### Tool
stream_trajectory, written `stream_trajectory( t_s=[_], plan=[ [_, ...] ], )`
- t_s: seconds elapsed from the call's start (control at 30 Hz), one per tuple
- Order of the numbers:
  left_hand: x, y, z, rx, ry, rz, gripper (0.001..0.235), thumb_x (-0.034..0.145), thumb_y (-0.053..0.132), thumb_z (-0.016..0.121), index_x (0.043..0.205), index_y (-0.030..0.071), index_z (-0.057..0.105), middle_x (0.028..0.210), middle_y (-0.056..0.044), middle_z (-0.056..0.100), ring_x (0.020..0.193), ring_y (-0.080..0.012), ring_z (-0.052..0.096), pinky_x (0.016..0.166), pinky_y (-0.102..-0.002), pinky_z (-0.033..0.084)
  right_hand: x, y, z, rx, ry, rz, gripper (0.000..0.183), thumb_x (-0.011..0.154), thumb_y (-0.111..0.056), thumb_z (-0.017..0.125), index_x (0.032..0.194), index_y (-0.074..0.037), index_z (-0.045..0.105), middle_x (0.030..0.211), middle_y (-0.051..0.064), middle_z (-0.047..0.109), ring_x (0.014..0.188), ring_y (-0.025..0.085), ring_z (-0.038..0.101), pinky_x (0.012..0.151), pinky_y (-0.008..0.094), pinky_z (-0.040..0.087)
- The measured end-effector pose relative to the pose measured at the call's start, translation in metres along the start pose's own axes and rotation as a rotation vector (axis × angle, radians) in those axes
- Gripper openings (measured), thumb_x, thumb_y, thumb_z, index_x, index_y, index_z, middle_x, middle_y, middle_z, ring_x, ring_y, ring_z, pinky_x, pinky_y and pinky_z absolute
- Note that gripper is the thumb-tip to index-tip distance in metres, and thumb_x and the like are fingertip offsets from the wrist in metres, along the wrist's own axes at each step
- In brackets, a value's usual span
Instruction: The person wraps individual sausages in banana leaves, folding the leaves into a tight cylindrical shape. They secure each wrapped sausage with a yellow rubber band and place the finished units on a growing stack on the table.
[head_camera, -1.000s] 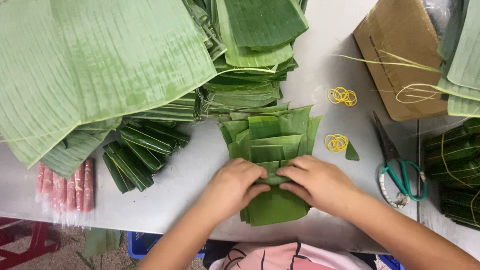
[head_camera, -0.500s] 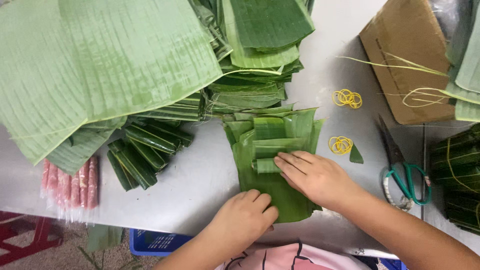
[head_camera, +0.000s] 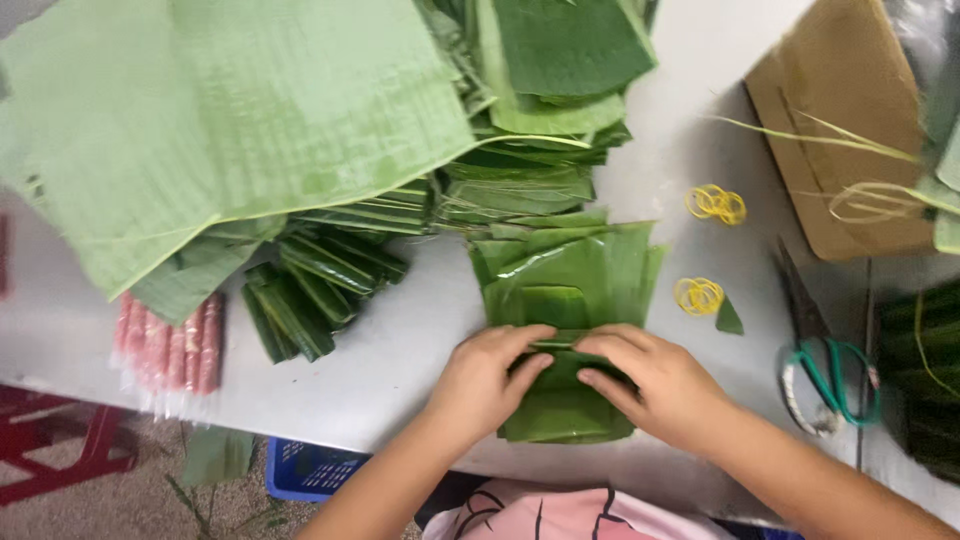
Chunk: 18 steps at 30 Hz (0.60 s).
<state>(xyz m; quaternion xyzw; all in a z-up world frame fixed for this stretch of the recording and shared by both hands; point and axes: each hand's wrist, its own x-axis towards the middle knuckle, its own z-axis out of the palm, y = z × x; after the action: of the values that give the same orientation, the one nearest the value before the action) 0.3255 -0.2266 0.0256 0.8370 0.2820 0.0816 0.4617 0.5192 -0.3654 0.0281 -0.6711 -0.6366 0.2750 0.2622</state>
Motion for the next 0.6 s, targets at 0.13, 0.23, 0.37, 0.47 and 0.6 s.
stream_trajectory(
  t_s=[0.13,0.23,0.37,0.47,0.6],
  plan=[
    [-0.005,-0.006,-0.007,0.188,0.040,0.352,0.027,0.087,0.020,0.076,0.110,0.009,0.069,0.102,-0.011,0.069,0.097,-0.0339,0.064,0.088,-0.045,0.050,0.003,-0.006,0.005,-0.270,0.117,-0.316,0.043,0.077,-0.030,0.076,0.112,-0.006,0.069,0.112,0.011,0.066,0.105,0.035,0.062,0.086,0.044,0.051],
    [-0.012,-0.007,-0.006,0.241,-0.011,0.500,0.032,0.081,0.027,0.080,0.105,0.009,0.067,0.102,-0.010,0.068,0.101,-0.0330,0.065,0.090,-0.045,0.050,0.000,-0.006,0.009,-0.282,0.079,-0.184,0.043,0.070,-0.028,0.078,0.107,-0.010,0.070,0.104,0.008,0.068,0.096,0.033,0.064,0.082,0.044,0.051],
    [0.000,-0.014,-0.008,0.071,-0.073,0.273,0.029,0.087,0.032,0.080,0.105,0.011,0.069,0.095,-0.007,0.068,0.096,-0.0307,0.065,0.086,-0.042,0.053,0.012,0.006,0.006,-0.249,-0.073,0.018,0.043,0.073,-0.034,0.083,0.112,-0.018,0.075,0.099,0.003,0.070,0.089,0.029,0.064,0.081,0.041,0.051],
    [0.012,-0.021,-0.011,0.064,-0.018,0.299,0.025,0.088,0.033,0.079,0.101,0.013,0.072,0.089,-0.006,0.067,0.091,-0.0289,0.064,0.083,-0.041,0.053,0.018,0.008,0.001,-0.262,0.002,-0.056,0.040,0.076,-0.036,0.080,0.111,-0.019,0.073,0.095,-0.001,0.070,0.091,0.026,0.064,0.083,0.039,0.052],
    [0.013,-0.020,-0.007,0.275,0.111,0.359,0.026,0.089,0.031,0.079,0.106,0.012,0.073,0.085,-0.008,0.064,0.088,-0.0294,0.063,0.083,-0.041,0.053,0.021,-0.005,0.000,-0.382,0.129,-0.231,0.044,0.072,-0.031,0.076,0.112,-0.014,0.071,0.096,0.006,0.067,0.088,0.030,0.063,0.074,0.041,0.052]
  ],
)
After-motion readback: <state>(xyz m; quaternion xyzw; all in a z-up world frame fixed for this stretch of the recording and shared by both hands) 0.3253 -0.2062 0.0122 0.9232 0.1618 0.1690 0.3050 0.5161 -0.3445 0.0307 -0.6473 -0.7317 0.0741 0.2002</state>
